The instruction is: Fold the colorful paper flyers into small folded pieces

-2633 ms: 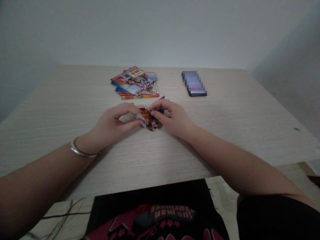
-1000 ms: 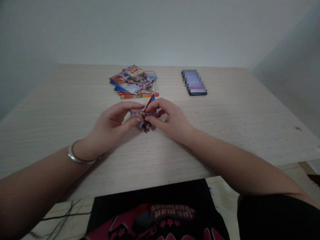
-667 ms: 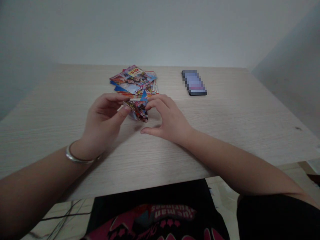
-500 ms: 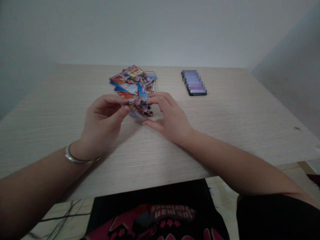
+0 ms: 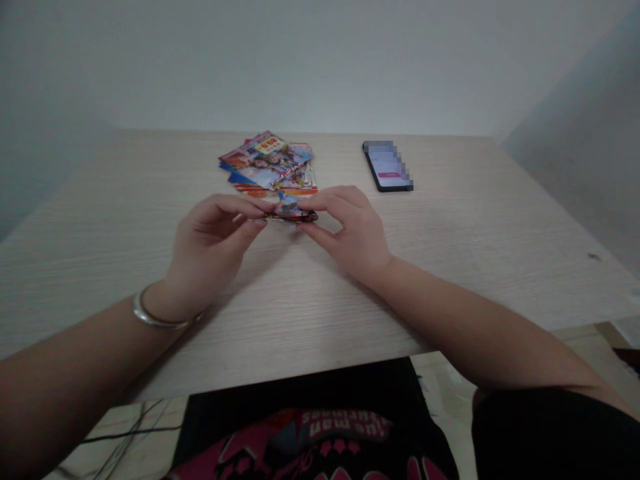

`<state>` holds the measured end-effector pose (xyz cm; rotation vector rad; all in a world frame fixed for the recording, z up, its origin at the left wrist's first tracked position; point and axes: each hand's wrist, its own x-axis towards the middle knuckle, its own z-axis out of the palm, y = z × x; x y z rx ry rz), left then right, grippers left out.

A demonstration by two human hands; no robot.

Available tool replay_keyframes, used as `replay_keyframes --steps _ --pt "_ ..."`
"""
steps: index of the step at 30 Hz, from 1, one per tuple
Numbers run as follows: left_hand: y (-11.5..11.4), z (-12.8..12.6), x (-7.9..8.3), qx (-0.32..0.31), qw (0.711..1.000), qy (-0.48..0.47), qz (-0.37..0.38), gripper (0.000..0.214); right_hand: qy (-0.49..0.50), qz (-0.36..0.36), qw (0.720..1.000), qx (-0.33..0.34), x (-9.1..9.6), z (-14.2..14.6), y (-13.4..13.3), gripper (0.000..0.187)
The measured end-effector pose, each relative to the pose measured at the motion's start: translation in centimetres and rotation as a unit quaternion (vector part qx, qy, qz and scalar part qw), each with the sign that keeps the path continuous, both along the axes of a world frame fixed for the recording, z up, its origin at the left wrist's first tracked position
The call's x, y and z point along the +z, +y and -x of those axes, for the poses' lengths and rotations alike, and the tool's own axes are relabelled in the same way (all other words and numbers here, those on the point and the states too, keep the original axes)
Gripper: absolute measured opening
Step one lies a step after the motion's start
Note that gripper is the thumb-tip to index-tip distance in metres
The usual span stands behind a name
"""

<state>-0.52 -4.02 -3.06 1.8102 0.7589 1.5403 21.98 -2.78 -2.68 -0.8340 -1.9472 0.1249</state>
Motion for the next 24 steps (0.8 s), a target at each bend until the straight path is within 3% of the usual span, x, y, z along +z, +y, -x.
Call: replay_keyframes --steps 4,13,19,24 --pt "-0.1 0.3 0.0 0.031 0.996 0.055 -0.06 0.005 0.002 -0.025 1.0 0.002 0.3 -0.1 0.0 0.013" --pt "0.0 0.6 -0.1 0.058 0.992 0.083 -0.072 0.005 0.013 0.007 0.999 0.042 0.2 -0.5 0.3 0.013" --pt "0.0 0.8 0.7 0.081 0.955 0.232 -0.167 0.014 -0.014 -0.009 0.999 0.045 0.1 -0.1 0.2 0.01" --pt "0.1 1.0 1.0 0.075 0.947 0.239 -0.2 0.01 -0.015 -0.033 0.998 0.049 0.3 0.2 -0.2 0.018"
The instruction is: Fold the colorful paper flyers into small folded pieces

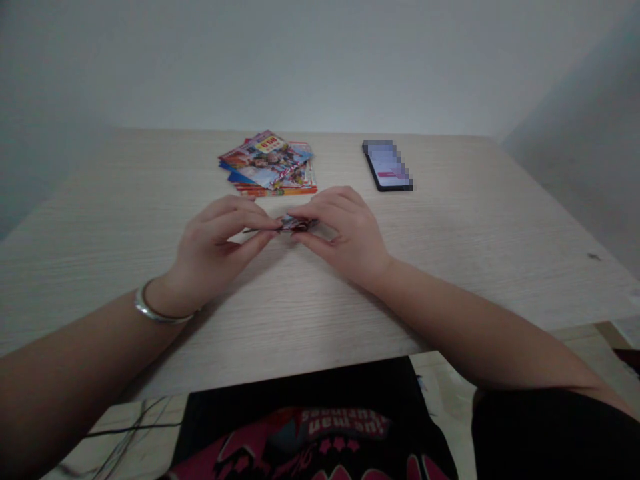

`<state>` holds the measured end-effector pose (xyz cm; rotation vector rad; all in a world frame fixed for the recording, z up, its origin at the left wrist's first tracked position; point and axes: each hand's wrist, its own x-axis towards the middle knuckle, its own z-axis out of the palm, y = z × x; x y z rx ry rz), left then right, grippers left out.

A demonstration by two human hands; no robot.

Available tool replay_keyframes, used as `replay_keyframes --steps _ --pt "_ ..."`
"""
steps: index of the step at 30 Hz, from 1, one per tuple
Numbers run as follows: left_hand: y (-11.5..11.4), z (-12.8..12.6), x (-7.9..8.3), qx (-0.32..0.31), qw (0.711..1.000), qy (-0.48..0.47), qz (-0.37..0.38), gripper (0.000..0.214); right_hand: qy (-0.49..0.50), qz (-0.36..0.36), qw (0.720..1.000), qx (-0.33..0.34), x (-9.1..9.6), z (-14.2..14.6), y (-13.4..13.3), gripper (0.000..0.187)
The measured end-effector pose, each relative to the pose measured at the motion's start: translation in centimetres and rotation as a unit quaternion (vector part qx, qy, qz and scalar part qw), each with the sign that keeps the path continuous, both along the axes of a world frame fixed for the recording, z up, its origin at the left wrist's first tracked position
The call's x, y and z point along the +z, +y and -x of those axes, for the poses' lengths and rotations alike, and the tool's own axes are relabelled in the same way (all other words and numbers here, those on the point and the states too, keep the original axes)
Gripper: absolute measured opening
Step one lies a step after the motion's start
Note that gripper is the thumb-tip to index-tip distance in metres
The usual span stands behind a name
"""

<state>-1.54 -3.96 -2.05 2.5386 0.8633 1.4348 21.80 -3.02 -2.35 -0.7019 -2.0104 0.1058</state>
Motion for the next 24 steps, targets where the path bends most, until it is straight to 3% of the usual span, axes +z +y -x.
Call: replay_keyframes --steps 7,10,16,24 --pt "0.25 -0.03 -0.16 -0.009 1.0 -0.02 0.01 0.006 -0.004 -0.016 1.0 0.015 0.25 -0.17 0.12 0.003" --pt "0.19 -0.14 -0.09 -0.006 0.999 -0.03 0.025 0.005 -0.002 -0.026 1.0 0.009 0.32 -0.21 0.03 0.003" --pt "0.12 -0.05 -0.11 -0.001 0.999 -0.034 0.028 0.004 -0.008 0.03 0.999 -0.012 0.63 -0.05 -0.48 0.008" --pt "0.19 -0.15 -0.06 -0.019 0.999 -0.034 0.025 0.008 -0.015 -0.001 1.0 -0.003 0.72 -0.02 -0.43 0.003"
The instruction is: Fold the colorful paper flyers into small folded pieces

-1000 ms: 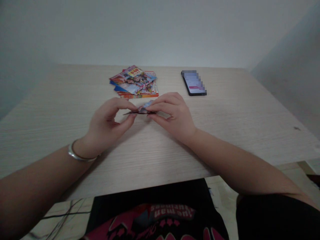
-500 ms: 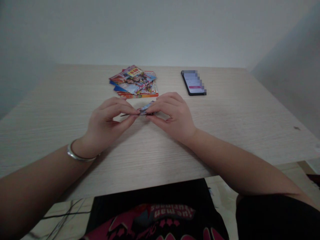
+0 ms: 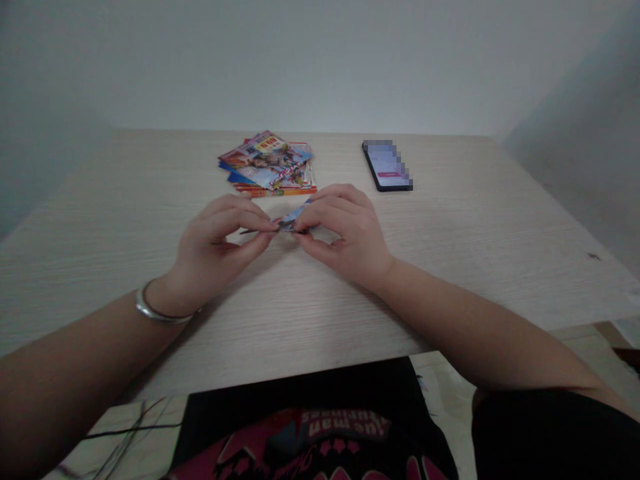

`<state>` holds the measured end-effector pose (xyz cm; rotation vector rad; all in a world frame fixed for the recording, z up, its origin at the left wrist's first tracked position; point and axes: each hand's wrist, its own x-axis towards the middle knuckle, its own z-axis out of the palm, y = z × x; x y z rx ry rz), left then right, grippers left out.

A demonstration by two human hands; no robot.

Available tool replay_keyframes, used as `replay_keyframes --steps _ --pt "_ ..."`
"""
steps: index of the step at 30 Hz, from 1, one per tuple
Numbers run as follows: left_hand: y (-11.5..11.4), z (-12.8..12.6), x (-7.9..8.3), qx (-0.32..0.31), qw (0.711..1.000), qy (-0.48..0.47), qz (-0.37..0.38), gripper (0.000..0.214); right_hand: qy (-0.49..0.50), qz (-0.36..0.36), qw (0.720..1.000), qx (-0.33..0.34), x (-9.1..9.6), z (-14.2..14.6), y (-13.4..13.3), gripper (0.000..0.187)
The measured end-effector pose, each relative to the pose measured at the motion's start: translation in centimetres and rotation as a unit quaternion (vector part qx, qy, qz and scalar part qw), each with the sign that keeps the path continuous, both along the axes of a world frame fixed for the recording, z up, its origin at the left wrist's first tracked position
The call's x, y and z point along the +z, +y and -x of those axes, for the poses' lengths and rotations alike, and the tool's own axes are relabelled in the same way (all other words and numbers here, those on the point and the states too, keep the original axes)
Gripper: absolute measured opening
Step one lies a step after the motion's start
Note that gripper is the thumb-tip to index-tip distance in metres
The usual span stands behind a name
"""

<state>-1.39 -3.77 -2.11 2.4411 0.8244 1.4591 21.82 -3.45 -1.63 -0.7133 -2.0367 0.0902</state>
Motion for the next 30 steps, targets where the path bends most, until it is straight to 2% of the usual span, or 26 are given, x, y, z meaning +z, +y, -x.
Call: replay_keyframes --steps 7,14,22,25,30 --pt "0.1 0.2 -0.1 0.016 1.0 -0.007 0.019 0.005 0.016 0.023 1.0 -0.007 -0.1 0.1 -0.3 0.007" --pt "0.0 -0.1 -0.2 0.001 1.0 -0.019 0.012 0.005 0.037 0.017 0.999 0.036 -0.1 0.0 0.0 0.007" --pt "0.7 0.3 -1.4 -0.001 0.996 -0.061 0.059 0.004 0.035 0.057 0.998 0.008 -0.6 0.3 0.0 0.008" --pt "0.7 0.3 -1.5 -0.009 0.995 -0.059 0.081 0.004 0.042 0.026 0.999 0.022 -0.7 0.3 0.1 0.008" --pt "0.1 -0.1 -0.6 0.005 0.999 -0.015 0.046 0.005 0.046 -0.041 0.997 0.048 -0.4 0.5 0.1 0.008"
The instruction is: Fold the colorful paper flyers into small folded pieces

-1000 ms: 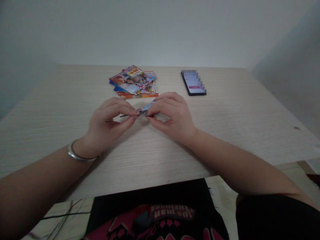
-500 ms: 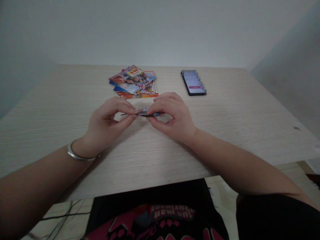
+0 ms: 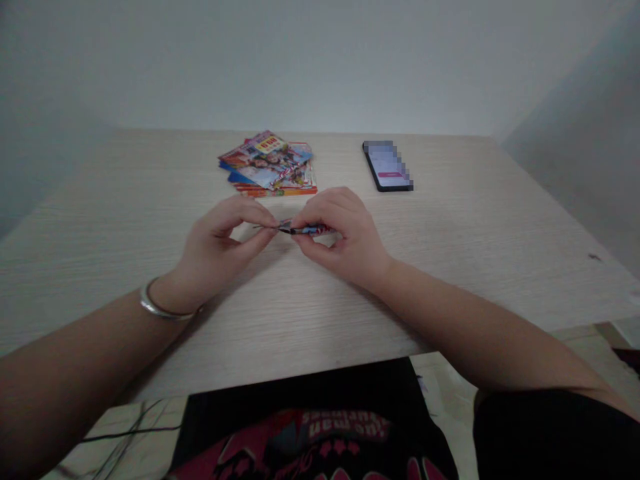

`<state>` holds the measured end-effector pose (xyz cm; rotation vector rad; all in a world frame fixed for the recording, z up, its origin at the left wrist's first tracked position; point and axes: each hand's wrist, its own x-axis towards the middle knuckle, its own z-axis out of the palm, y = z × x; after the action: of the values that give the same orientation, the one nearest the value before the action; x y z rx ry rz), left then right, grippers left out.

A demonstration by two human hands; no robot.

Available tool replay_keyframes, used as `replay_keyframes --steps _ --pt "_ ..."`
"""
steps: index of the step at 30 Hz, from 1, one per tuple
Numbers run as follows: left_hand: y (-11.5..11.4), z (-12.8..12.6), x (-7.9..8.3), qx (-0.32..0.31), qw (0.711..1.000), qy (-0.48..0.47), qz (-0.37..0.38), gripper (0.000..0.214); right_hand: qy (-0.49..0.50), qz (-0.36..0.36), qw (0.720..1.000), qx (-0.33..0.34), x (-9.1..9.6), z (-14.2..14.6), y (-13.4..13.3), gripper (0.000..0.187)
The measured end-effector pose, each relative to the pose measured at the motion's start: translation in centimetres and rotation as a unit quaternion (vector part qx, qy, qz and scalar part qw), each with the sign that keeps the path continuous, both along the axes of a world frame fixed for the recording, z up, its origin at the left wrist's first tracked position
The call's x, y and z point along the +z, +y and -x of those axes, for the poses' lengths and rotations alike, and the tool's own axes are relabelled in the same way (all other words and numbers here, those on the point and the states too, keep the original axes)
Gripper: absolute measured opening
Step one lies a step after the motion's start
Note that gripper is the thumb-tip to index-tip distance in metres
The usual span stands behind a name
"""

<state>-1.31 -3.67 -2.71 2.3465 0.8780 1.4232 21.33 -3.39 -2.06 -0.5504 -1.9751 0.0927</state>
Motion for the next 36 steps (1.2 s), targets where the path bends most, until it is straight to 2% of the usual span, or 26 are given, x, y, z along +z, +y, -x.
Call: replay_keyframes --steps 7,14,17,20,24,29,36 --pt "-0.2 -0.2 0.2 0.006 1.0 0.006 -0.01 0.007 0.01 -0.009 1.0 -0.007 0.2 0.0 -0.1 0.008" --pt "-0.3 -0.1 0.3 0.017 0.999 0.04 -0.032 0.006 -0.028 -0.027 0.999 -0.024 0.2 0.0 0.0 0.006" --pt "-0.6 -0.2 0.6 0.028 0.998 0.048 -0.039 0.005 -0.039 -0.033 0.998 -0.045 0.2 0.0 -0.1 0.004" --pt "-1.0 -0.3 1.0 0.026 0.997 0.048 -0.063 0.014 -0.063 -0.048 0.994 -0.077 0.1 -0.1 -0.3 0.004" --pt "-1.2 -0.3 1.3 0.035 0.993 0.085 -0.081 0.007 -0.073 -0.044 0.992 -0.095 0.2 0.0 -0.4 0.006" --pt "-1.0 -0.5 1.2 0.083 0.993 0.054 -0.062 0.008 -0.08 -0.032 0.99 -0.116 0.4 -0.1 -0.5 0.012" --pt "-1.1 -1.0 1.0 0.062 0.998 -0.005 -0.002 0.009 -0.087 -0.057 0.988 -0.116 0.3 -0.1 -0.2 0.011"
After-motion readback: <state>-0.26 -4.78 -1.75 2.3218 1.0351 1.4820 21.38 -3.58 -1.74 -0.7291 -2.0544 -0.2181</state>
